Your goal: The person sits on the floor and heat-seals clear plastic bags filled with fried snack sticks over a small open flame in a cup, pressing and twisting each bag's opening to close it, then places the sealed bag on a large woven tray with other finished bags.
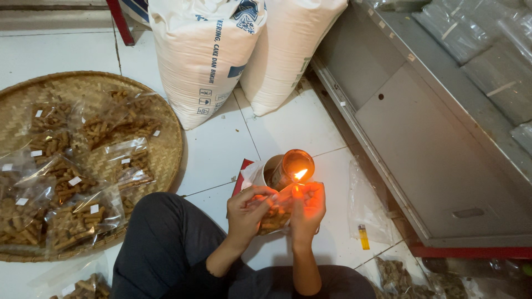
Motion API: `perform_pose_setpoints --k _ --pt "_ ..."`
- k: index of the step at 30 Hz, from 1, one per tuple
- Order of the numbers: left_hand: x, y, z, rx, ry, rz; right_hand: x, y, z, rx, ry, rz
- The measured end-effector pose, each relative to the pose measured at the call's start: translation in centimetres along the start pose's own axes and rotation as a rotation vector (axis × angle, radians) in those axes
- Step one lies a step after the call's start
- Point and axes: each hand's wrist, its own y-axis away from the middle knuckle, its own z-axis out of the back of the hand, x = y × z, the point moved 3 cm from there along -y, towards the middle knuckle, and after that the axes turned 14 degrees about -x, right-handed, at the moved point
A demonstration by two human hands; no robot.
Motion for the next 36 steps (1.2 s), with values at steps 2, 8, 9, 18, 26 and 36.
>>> perform_pose_setpoints --k 2,8,9,18,26,36 --pt "0.0 0.0 0.1 -0.005 -0.009 -0.012 -0.1 0.0 -0.1 0.01 -0.034 0.001" --pt "0.2 0.2 0.2 -0.019 0.08 0.064 0.3 0.2 -0.1 0.004 0.016 -0.027" --pt "0.1 0.2 0.3 -0.021 0.047 0.025 0.4 0.2 -0.1 0.007 -0.002 -0.032" --pt "-0.2 0.4 0.5 -0.028 0.005 -0.067 0.5 0.2 -0.2 0.016 0.013 0.023" --pt "0.2 0.5 0.6 -0.061 0.054 -0.002 -0.2 0.2 -0.1 0.016 -0.004 0.025" --pt "0.4 0.6 1.1 -0.078 -0.021 -0.052 0.6 0.5 -0.6 0.018 -0.04 -0.035"
